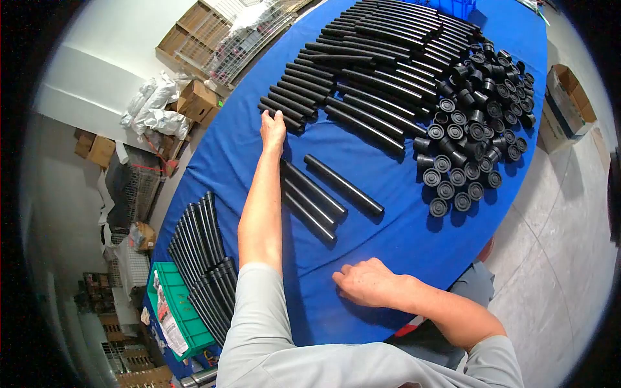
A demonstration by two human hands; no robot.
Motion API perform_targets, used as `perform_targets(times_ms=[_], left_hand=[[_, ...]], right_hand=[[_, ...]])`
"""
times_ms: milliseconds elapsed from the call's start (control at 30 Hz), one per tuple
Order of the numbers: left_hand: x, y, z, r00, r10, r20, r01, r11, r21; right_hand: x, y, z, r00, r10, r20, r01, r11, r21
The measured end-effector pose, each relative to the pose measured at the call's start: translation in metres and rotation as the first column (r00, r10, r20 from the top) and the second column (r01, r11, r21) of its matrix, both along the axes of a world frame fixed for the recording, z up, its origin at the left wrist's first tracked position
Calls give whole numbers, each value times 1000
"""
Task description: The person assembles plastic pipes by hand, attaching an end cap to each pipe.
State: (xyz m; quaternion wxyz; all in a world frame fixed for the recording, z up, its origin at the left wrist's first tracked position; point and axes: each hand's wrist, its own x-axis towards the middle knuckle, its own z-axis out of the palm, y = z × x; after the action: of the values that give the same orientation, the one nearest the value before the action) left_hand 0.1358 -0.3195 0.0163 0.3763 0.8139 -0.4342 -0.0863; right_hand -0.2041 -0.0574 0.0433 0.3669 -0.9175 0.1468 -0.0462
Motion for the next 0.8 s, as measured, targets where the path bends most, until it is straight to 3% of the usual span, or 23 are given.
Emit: perform_targets(times_ms=[367,433,500,533,600,700,800], left_hand=[[47,-9,-23,988,-42,-149,38,999,-29],[56,0,-22,988,-66,-141,51,993,-109],[35,33,5,996,-93,-1,92,990,-111],[39,43,1,988,-140,-62,125,971,-203],[26,83,14,981,-192,-12,183,953,-243],[-4,157,17,974,-202,-99,158,927,-340],[-46,235,0,953,-200,-227,98,914,-393]], right_hand=[[-3,-4,6,1000,5,12,-5,1000,18],[-2,-4,6,1000,7,29,-7,1000,13],[-4,-3,2,999,5,44,-5,1000,3],[-3,-1,-1,998,4,56,-4,1000,-1],[-6,-2,-3,996,6,86,-7,1000,2],[-25,-15,15,993,-63,101,67,997,-31],[-54,-38,18,906,-353,235,386,916,-110]])
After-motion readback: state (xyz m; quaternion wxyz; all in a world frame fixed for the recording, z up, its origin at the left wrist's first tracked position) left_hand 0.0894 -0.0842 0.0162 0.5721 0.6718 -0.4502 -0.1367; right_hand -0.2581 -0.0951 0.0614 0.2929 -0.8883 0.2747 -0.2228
